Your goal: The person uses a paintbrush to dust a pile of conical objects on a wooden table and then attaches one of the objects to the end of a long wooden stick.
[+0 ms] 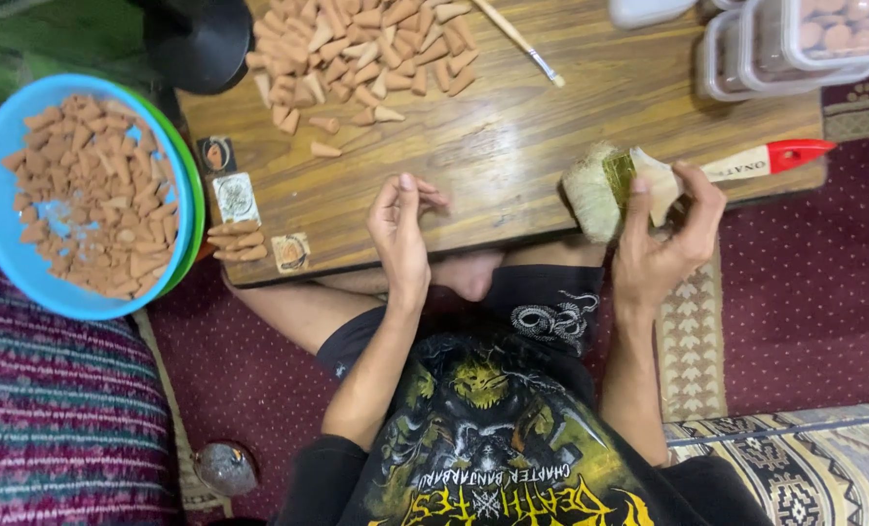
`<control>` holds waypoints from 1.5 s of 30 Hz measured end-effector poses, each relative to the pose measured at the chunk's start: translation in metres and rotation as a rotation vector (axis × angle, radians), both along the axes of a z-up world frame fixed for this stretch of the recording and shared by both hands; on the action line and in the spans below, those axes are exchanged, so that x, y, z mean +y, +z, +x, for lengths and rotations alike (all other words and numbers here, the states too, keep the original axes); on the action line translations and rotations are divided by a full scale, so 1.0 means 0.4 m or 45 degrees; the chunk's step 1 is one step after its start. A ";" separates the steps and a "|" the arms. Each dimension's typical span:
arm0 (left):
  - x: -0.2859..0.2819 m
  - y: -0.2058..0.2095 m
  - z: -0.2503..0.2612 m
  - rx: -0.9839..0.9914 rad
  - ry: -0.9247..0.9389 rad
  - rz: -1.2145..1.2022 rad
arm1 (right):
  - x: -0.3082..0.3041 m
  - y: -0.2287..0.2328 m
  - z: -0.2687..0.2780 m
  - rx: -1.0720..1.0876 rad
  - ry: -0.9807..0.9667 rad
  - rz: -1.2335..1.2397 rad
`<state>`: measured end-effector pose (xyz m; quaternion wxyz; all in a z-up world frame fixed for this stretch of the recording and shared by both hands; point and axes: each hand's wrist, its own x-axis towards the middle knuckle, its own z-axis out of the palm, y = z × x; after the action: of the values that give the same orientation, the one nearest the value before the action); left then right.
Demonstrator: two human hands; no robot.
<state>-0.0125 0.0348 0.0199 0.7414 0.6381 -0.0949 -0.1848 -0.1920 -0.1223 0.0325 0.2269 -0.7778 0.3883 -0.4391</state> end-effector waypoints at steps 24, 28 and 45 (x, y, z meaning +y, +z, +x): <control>0.263 -0.020 0.127 -0.160 0.420 -0.076 | 0.374 -0.024 0.279 -0.015 0.805 -0.178; 0.289 -0.010 0.133 -0.190 0.439 -0.083 | 0.349 -0.096 0.245 -0.049 0.846 -0.030; 0.345 -0.045 0.177 -0.442 0.373 -0.038 | 0.372 -0.116 0.319 0.135 1.054 -0.326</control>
<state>0.0584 0.1728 0.0021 0.7422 0.6563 -0.1299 0.0390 -0.0646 0.0263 -0.0139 0.2652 -0.9113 -0.0026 -0.3150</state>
